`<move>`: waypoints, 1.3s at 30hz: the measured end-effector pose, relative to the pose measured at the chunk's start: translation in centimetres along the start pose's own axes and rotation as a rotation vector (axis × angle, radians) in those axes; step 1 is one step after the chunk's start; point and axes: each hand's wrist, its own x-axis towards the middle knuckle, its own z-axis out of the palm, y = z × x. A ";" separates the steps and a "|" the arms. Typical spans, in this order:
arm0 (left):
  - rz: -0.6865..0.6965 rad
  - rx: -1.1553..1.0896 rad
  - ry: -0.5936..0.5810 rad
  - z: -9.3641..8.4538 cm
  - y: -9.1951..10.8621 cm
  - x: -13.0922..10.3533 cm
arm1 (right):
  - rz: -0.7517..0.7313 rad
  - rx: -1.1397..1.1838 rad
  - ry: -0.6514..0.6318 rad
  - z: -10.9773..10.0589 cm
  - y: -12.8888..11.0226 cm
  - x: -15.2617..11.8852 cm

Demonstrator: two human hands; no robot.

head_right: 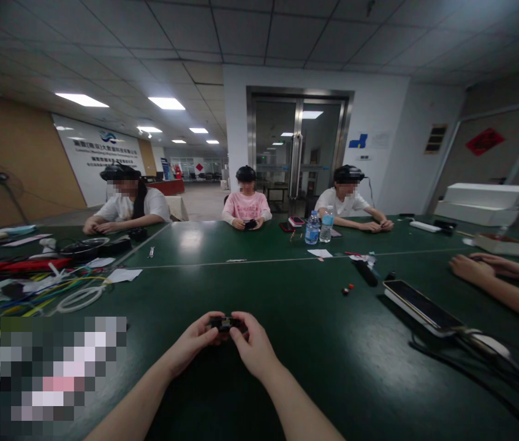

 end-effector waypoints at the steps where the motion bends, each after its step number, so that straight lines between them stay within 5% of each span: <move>1: -0.004 0.002 0.005 0.0 0.0 0.0 | -0.005 -0.002 0.001 0.0 -0.1 0.0; 39: -0.006 0.074 -0.032 0.1 -0.3 0.3 | -0.105 -0.040 0.050 0.2 0.8 0.7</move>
